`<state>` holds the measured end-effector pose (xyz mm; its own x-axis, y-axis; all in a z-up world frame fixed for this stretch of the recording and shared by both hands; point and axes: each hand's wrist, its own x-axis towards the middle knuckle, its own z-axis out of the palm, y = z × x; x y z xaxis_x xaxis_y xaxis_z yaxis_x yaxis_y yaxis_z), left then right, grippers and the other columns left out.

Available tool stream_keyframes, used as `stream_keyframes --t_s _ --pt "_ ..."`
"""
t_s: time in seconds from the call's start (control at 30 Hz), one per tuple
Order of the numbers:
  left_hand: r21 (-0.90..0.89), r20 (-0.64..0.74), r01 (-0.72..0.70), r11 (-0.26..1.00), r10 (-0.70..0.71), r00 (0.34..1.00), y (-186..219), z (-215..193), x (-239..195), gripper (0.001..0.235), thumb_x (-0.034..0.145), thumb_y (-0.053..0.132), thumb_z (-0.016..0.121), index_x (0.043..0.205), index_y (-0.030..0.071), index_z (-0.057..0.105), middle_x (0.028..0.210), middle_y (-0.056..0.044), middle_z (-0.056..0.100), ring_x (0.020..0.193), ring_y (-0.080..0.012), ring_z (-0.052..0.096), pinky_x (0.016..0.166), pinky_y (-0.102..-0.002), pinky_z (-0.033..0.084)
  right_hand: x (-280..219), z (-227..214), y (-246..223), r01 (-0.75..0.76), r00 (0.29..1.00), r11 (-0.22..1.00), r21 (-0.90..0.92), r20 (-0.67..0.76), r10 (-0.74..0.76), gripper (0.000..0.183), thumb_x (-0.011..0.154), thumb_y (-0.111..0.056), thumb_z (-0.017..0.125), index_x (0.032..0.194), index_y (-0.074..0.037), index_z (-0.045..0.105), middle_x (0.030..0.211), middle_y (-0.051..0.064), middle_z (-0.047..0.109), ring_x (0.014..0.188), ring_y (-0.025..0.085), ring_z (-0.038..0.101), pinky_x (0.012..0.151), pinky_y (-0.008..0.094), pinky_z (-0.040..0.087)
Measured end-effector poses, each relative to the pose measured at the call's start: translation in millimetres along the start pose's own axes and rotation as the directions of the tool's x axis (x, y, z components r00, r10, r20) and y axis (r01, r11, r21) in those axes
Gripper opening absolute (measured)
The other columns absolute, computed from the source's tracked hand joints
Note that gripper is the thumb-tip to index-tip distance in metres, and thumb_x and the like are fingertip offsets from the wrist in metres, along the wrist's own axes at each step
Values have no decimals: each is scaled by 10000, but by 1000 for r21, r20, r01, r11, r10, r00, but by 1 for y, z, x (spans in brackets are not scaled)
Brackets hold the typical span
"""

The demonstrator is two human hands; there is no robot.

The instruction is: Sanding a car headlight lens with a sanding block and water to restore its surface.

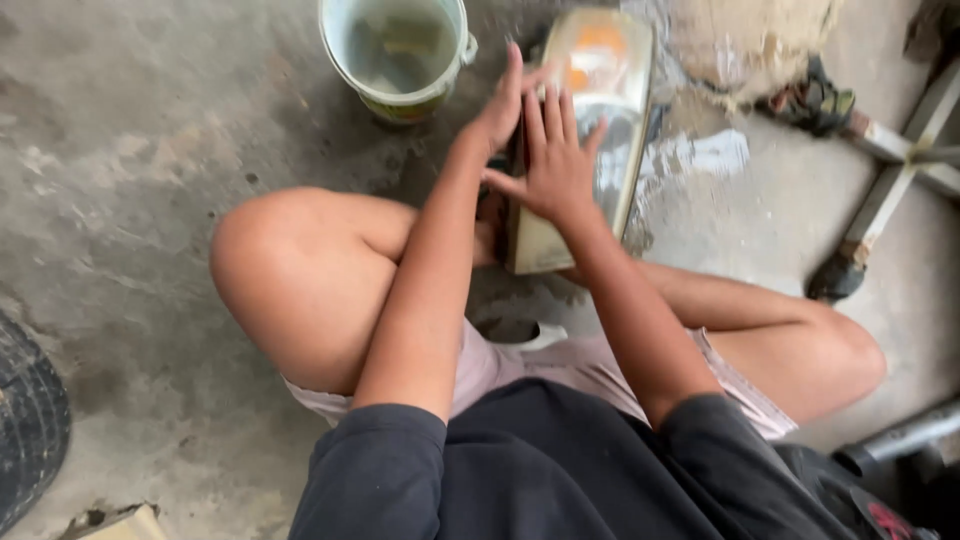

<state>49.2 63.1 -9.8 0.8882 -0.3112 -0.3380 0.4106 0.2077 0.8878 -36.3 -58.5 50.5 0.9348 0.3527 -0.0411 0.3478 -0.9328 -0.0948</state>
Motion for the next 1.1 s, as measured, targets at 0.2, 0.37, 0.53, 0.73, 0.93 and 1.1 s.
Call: stream_keyframes --t_s 0.2,0.37,0.53,0.73,0.93,1.1 --pt "81 -64 60 995 -55 996 20 1 -16 1239 647 922 -18 1444 201 597 1694 -200 207 1579 -328 101 1215 -552 14 -91 -34 -19 148 988 982 116 21 -152 1333 756 -919 531 1628 44 232 1700 257 155 1582 406 62 1162 710 -67" --pt "91 -59 -53 994 59 997 10 12 -12 1178 764 866 82 1408 45 629 1610 -143 358 1510 -311 292 1236 -452 171 -11 -16 19 91 994 996 -18 55 -90 1367 804 -1030 410 1657 19 209 1700 256 138 1578 391 77 1096 749 -38" --pt "56 -91 -201 978 205 974 7 1 7 1154 817 830 80 1378 -22 620 1483 -126 577 1379 -260 487 1201 -393 262 -63 -39 -20 148 988 989 -31 61 -145 1392 784 -992 369 1625 102 190 1682 307 123 1557 445 40 1137 730 -42" --pt "192 -56 -68 979 80 995 14 17 -11 1064 844 804 82 1498 85 516 1657 -139 227 1542 -325 227 1243 -486 167 -39 -20 -9 91 996 993 69 -28 -89 1249 805 -905 495 1617 17 270 1667 300 200 1560 450 175 1094 812 102" --pt "284 -46 72 956 -61 997 22 14 -7 981 833 782 70 1585 226 369 1730 -113 -23 1593 -292 -56 1253 -494 -2 2 -20 20 38 998 981 190 44 -48 1440 677 -941 577 1604 78 156 1684 280 123 1568 414 36 1096 809 32" --pt "857 -235 192 478 31 971 63 57 -64 677 1061 630 207 1648 297 257 1713 -248 -8 1554 -529 -14 1179 -767 77 37 -34 109 -172 959 652 739 -26 282 630 1003 -327 612 1574 -160 405 1609 206 379 1509 388 301 1268 526 199"
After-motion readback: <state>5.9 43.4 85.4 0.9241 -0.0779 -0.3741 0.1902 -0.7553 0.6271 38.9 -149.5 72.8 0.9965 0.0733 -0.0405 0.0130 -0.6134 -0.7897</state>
